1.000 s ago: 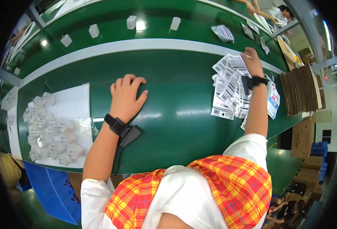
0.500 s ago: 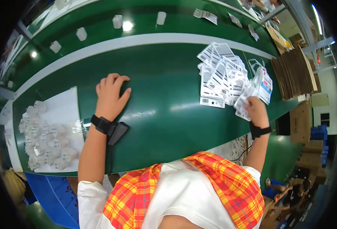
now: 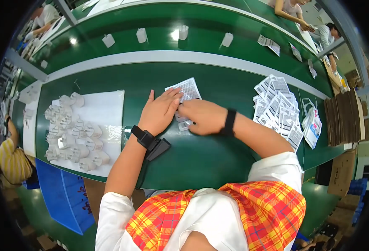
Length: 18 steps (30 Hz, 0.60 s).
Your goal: Packing small white plastic components into individual labeled plastic bags at an assembly station.
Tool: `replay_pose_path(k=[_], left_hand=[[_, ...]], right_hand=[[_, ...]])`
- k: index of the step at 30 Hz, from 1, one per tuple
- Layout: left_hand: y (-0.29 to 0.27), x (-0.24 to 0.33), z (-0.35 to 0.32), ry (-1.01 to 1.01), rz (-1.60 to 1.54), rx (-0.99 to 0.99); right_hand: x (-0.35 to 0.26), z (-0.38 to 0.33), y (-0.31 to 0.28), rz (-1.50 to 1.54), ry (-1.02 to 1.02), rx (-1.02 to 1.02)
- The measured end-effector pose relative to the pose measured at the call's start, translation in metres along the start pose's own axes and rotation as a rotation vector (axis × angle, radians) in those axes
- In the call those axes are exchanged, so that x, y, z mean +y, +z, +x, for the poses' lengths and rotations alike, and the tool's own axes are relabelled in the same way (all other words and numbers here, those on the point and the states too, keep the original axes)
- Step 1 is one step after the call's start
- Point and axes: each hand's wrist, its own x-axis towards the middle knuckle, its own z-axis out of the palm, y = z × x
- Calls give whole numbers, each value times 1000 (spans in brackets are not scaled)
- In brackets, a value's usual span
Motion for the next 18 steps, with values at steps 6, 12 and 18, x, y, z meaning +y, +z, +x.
replay_pose_path(k=[6, 12, 18], left_hand=[[-6, 2, -10, 51, 249, 24], [-10, 19, -5, 66, 282, 27], [14, 5, 7, 69, 266, 131]], right_hand=[[-20, -49, -29, 79, 11, -205], [189, -6, -140, 13, 728, 1018], [257, 24, -135, 312, 833, 1032]])
